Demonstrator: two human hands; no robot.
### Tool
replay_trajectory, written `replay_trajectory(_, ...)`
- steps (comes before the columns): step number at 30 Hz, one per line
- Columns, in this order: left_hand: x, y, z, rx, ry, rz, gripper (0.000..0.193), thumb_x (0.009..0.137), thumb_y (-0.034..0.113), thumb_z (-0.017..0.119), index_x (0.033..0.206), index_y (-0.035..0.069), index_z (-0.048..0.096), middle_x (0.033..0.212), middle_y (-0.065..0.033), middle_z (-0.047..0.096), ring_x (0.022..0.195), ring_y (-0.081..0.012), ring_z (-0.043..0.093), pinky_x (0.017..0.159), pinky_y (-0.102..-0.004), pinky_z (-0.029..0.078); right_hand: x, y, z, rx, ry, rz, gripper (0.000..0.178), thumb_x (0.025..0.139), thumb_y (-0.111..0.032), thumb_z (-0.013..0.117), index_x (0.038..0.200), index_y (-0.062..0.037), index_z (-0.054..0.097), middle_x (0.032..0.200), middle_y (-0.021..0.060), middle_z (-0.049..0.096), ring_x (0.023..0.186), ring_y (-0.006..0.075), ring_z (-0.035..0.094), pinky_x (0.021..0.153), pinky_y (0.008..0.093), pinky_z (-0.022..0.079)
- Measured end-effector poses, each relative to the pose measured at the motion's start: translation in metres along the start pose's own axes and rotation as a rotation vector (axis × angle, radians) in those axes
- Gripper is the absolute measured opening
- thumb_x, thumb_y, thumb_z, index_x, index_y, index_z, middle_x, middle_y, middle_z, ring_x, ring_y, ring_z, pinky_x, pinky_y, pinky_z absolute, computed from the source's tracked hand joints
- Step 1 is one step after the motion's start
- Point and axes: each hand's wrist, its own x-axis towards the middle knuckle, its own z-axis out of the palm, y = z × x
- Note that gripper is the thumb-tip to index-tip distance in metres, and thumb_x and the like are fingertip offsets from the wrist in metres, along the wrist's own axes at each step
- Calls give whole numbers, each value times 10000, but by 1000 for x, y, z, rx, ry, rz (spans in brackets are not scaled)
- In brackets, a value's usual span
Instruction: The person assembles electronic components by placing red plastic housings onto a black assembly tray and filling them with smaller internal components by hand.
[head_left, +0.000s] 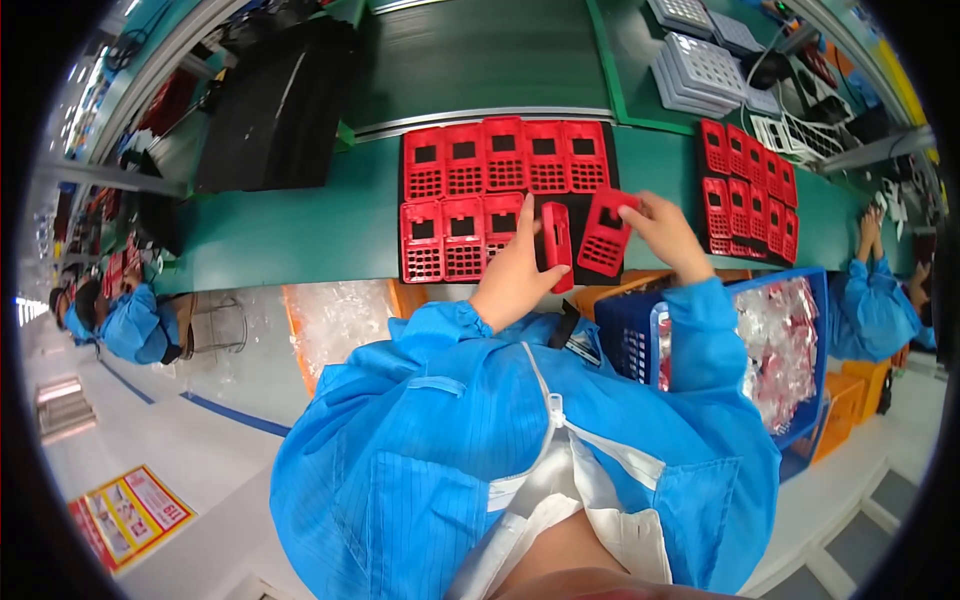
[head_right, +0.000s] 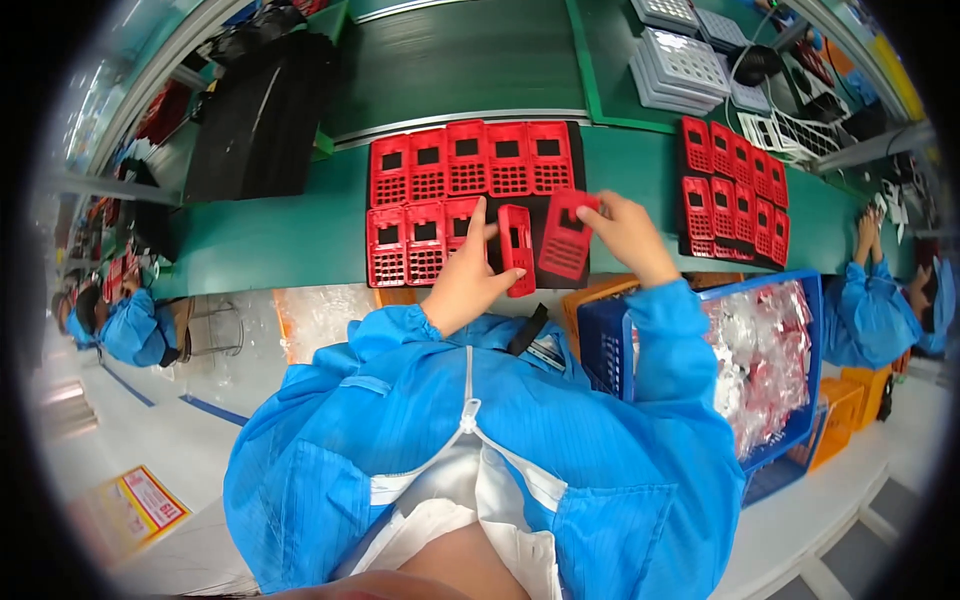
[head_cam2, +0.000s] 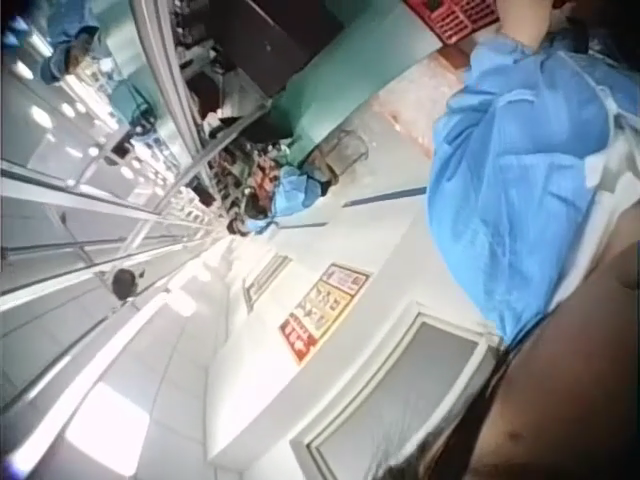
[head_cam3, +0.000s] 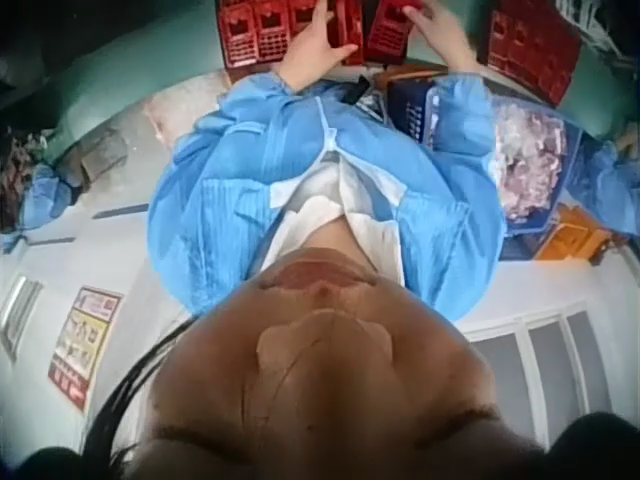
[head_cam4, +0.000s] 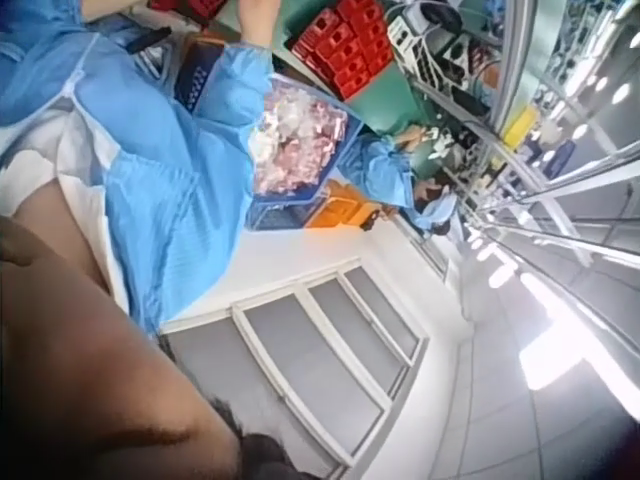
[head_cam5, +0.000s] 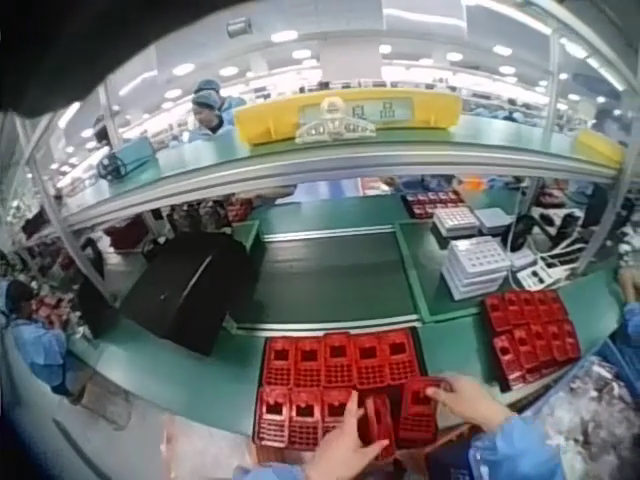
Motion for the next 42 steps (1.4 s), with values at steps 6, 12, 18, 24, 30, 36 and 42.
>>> replay_trajectory(6,-9,-9,-16,732,-169,388,716,710,331,733,1330,131,437,1413,-147,358,975,-322,599,781,-386,524,-34,-2,45,-515,267,-184,549,665,-167,759,1166,-87,547,1241,151,483,1099,343,479,899,408,431)
replay_trajectory(12,6,-28,-5,904,-75,423,564,743,277,692,1252,113,512,1252,-132,517,953,-318,597,761,-384,520,-57,18,75,-493,177,-287,325,699,-128,702,1009,-100,610,1207,135,501,1138,351,448,954,437,400)
replay_trajectory(18,0,-9,-16,673,-74,445,477,790,271,654,1215,88,537,1216,-130,533,1008,-330,572,843,-395,485,-57,17,76,-397,344,-268,381,737,-135,673,1099,-67,574,1209,148,503,1131,348,459,950,420,390)
replay_trajectory(24,11,-118,-103,525,794,-43,510,879,297,559,1255,-37,477,1190,-241,547,1129,-365,505,975,-378,390,-24,82,79,-3,513,105,440,855,-213,594,1214,31,523,1204,219,501,1122,369,469,963,411,374)
replay_trajectory(30,12,-117,-117,-397,588,-202,553,951,354,473,1315,-59,419,1294,-201,507,1208,-270,473,1009,-312,353,-8,74,99,-222,617,132,424,864,-251,587,1137,72,558,1128,230,538,1014,347,537,898,382,426)
replay_trajectory(36,1,-106,-130,-527,599,-157,461,960,278,470,1331,6,442,1236,-115,554,1119,-175,521,943,-277,404,10,83,96,433,635,326,326,919,-231,530,1063,62,547,955,143,609,854,186,582,769,283,459)
replay_trajectory(42,5,-91,-153,-831,387,-252,414,933,125,496,1309,-44,451,1263,-137,540,1139,-203,518,960,-282,401,2,67,86,483,712,247,288,945,-177,484,1116,46,543,920,95,609,837,138,566,741,246,449)
